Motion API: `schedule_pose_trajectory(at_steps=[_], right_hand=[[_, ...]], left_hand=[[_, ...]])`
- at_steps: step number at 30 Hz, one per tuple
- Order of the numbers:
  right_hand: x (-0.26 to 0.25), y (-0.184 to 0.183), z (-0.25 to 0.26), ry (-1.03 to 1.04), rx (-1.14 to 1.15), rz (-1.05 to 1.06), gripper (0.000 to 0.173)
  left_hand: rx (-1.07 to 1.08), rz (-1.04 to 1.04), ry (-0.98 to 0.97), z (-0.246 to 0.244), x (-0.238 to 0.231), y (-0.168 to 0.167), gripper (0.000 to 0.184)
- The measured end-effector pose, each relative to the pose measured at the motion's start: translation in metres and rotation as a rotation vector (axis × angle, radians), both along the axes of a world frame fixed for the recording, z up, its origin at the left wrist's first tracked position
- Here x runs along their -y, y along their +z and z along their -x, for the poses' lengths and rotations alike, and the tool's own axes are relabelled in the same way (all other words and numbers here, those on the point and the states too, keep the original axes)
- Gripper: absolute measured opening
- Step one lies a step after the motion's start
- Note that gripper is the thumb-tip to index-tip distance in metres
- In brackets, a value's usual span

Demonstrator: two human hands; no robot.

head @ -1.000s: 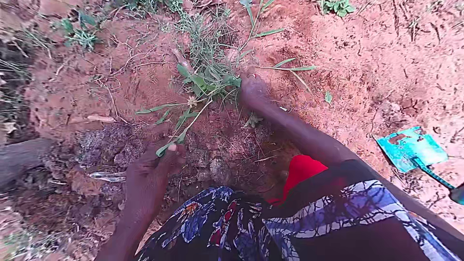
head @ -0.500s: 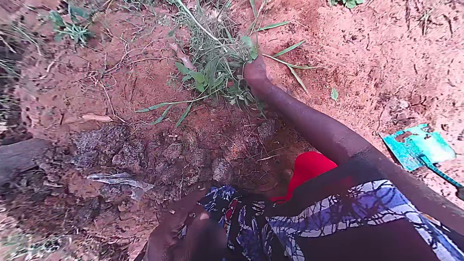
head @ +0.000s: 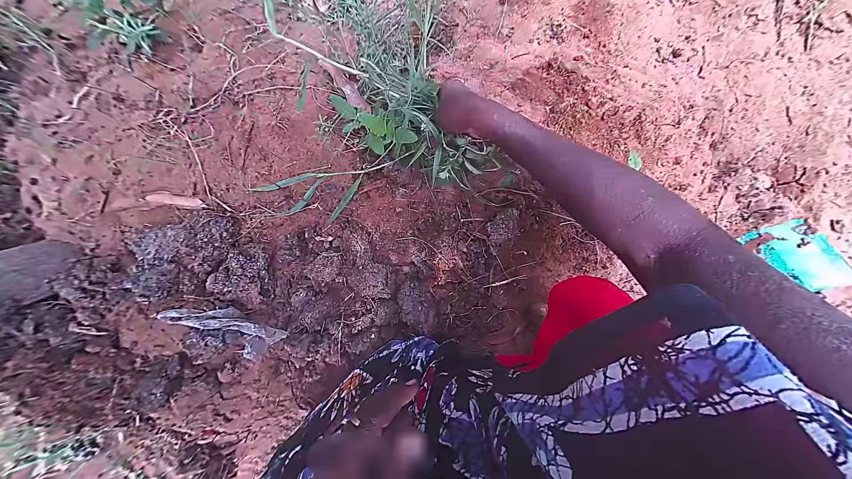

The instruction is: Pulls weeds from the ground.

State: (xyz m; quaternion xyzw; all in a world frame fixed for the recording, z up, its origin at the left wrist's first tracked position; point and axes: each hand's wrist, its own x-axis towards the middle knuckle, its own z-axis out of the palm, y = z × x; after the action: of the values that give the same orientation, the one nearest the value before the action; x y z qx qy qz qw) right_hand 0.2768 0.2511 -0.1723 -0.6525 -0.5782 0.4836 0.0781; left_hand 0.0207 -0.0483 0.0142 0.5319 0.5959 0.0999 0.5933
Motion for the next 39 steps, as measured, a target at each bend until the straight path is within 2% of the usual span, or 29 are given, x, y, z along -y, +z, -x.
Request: schedule_pose_trajectory(at_steps=[2, 4, 6, 11, 15, 18, 22, 24, 27, 29, 30, 33, 37, 39], right_hand=[[-0.005, 0.008, 0.003, 0.204, 0.210, -0.008, 0.027], [-0.009, 0.007, 0.006, 0.320, 0.318, -0.070, 0.029], [-0.011, 0.002, 0.007, 0.359, 0.368, -0.133, 0.040], [-0.015, -0.024, 0.005, 0.355, 0.317, -0.204, 0.054], [-0.005, -0.017, 0.006, 0.355, 0.301, -0.194, 0.048], [-0.001, -0.034, 0.006, 0.371, 0.276, -0.256, 0.050], [0.001, -0.032, -0.001, 0.412, 0.208, -0.269, 0.044], [0.002, -0.037, -0.006, 0.312, 0.074, -0.309, 0.042], [0.012, -0.034, -0.011, -0.095, -0.285, -0.300, 0.041], [0.016, -0.031, -0.009, -0.249, -0.394, -0.305, 0.037], [0.018, -0.028, -0.009, -0.269, -0.412, -0.308, 0.039], [0.017, -0.025, -0.007, -0.301, -0.472, -0.318, 0.030], [-0.001, -0.035, -0.006, -0.434, -0.620, -0.187, 0.009], [-0.006, -0.043, -0.002, -0.464, -0.641, -0.167, 0.012]], left_hand=[[-0.007, -0.006, -0.002, -0.001, 0.000, 0.001, 0.036], [-0.010, -0.015, -0.013, -0.001, 0.001, 0.001, 0.036], [-0.026, -0.026, -0.047, -0.003, 0.000, 0.002, 0.036], [-0.085, -0.092, -0.131, -0.007, 0.001, -0.004, 0.034], [-0.115, -0.081, -0.169, -0.010, 0.001, -0.009, 0.033], [-0.165, -0.090, -0.209, -0.012, 0.002, -0.012, 0.035], [-0.230, -0.142, -0.291, -0.018, 0.002, -0.016, 0.033], [-0.238, -0.147, -0.309, -0.020, 0.002, -0.016, 0.033], [-0.236, -0.132, -0.322, -0.020, 0.004, -0.016, 0.033], [-0.229, -0.137, -0.326, -0.020, 0.005, -0.016, 0.033], [-0.223, -0.142, -0.326, -0.021, 0.005, -0.016, 0.033], [-0.205, -0.147, -0.332, -0.022, 0.004, -0.016, 0.032], [-0.198, -0.141, -0.355, -0.025, 0.002, -0.014, 0.033], [-0.199, -0.126, -0.373, -0.026, 0.002, -0.014, 0.034]])
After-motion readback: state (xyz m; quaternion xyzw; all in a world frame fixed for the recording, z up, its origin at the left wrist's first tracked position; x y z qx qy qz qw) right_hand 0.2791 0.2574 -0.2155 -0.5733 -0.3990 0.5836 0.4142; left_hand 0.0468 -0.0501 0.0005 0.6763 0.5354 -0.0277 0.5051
